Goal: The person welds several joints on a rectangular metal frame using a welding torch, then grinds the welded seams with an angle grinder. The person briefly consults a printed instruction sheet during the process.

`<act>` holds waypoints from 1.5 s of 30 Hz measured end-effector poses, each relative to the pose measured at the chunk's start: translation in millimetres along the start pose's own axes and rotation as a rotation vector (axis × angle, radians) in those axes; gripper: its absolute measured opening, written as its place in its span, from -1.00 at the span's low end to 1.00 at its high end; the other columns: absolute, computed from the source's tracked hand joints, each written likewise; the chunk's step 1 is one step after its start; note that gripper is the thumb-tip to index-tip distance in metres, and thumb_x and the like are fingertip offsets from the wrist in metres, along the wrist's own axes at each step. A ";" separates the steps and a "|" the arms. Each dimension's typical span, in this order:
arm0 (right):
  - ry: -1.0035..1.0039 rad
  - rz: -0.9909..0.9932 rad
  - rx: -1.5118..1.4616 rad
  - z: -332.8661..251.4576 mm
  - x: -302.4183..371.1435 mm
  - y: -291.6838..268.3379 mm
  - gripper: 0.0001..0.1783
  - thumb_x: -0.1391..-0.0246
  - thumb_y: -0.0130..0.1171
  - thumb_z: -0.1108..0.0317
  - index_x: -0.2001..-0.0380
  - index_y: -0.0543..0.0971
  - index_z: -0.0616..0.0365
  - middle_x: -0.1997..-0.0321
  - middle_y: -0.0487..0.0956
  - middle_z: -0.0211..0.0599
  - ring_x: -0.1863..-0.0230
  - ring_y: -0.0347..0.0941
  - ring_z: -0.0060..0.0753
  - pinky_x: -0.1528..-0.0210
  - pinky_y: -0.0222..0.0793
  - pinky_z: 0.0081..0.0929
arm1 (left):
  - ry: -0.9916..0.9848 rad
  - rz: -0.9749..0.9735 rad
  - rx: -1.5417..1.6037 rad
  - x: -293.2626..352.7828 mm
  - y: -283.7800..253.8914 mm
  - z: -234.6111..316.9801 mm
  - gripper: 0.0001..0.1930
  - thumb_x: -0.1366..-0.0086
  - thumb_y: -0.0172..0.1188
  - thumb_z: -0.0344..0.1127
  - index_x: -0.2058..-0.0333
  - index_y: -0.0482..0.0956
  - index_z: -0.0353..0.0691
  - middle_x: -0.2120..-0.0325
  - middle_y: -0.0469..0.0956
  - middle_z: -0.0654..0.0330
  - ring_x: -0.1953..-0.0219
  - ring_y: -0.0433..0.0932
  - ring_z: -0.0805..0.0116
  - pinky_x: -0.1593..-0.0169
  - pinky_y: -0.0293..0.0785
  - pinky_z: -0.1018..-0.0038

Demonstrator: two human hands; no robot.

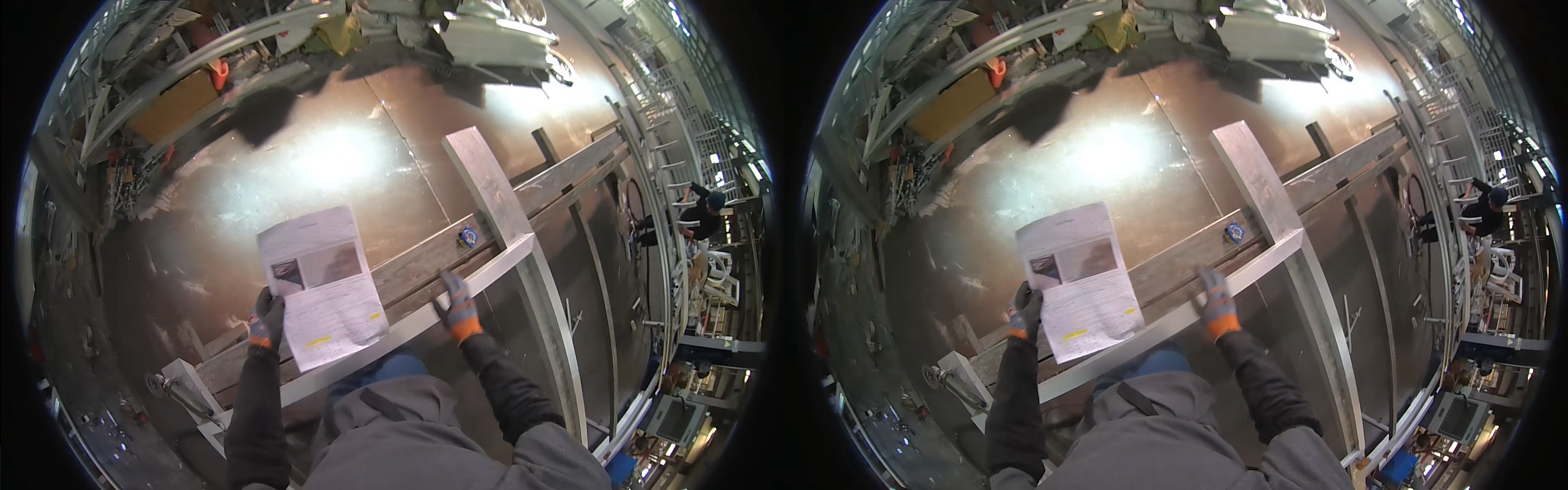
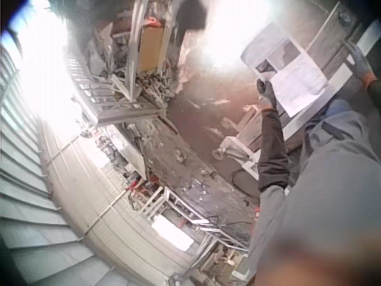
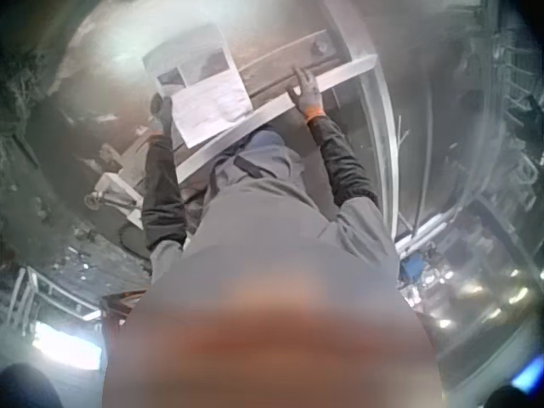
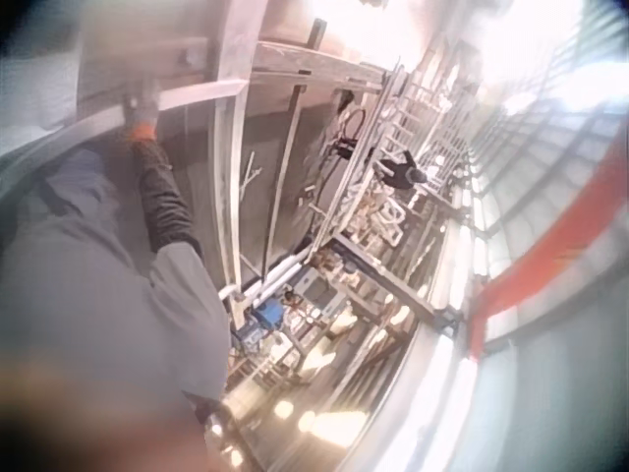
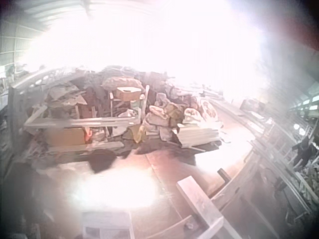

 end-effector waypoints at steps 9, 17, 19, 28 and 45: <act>0.522 -0.179 0.254 258.6 -134.7 70.6 0.15 0.19 0.55 -0.12 -0.41 0.22 0.06 -0.44 0.24 0.03 -0.39 0.20 0.21 -0.38 0.26 -0.06 | -0.273 -0.176 -0.140 -132.3 246.9 -134.1 -0.63 -0.42 0.10 -0.30 -0.13 0.53 -0.35 0.04 0.66 -0.03 -0.01 0.62 0.20 -0.11 0.49 0.35; 0.446 0.051 0.080 263.4 -130.4 57.3 -0.21 0.16 0.53 0.18 -0.18 0.46 0.08 -0.11 0.44 0.02 -0.13 0.37 0.16 -0.18 0.37 -0.07 | -0.419 -0.305 -0.071 -131.8 364.5 -129.4 -0.64 -0.34 0.11 -0.34 -0.08 0.55 -0.30 0.18 0.67 0.12 0.16 0.60 0.36 0.05 0.51 0.39; 0.397 0.110 0.024 251.3 -115.5 41.6 -0.18 0.16 0.52 0.17 -0.21 0.43 0.11 -0.11 0.43 0.02 -0.13 0.35 0.18 -0.17 0.35 -0.04 | -0.445 -0.311 -0.048 -125.8 391.4 -128.3 -0.64 -0.34 0.10 -0.35 -0.07 0.55 -0.31 0.19 0.67 0.13 0.17 0.60 0.37 0.06 0.51 0.40; 0.192 -0.246 0.034 186.8 -81.0 83.2 -0.21 0.14 0.48 0.19 -0.18 0.42 0.17 -0.09 0.45 -0.03 -0.15 0.33 0.12 -0.22 0.30 -0.06 | -0.381 -0.338 -0.098 -111.0 454.2 -108.6 -0.63 -0.37 0.10 -0.35 -0.13 0.46 -0.29 0.15 0.63 0.11 0.15 0.54 0.41 0.05 0.49 0.43; -0.047 -0.658 -0.265 -21.8 62.2 137.4 -0.53 -0.21 0.14 0.13 -0.11 0.51 0.15 -0.05 0.55 -0.03 -0.07 0.49 0.10 -0.14 0.41 -0.10 | -0.482 0.483 -0.193 169.2 90.9 -166.2 -0.70 -0.40 0.21 -0.31 -0.02 0.52 -0.34 0.17 0.61 0.09 0.22 0.58 0.42 0.13 0.54 0.45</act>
Point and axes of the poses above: each hand's wrist, its own x-axis away from the middle knuckle, its own y-axis out of the palm, z = x × y, the point moved 8 cm from there along -x, towards the middle knuckle
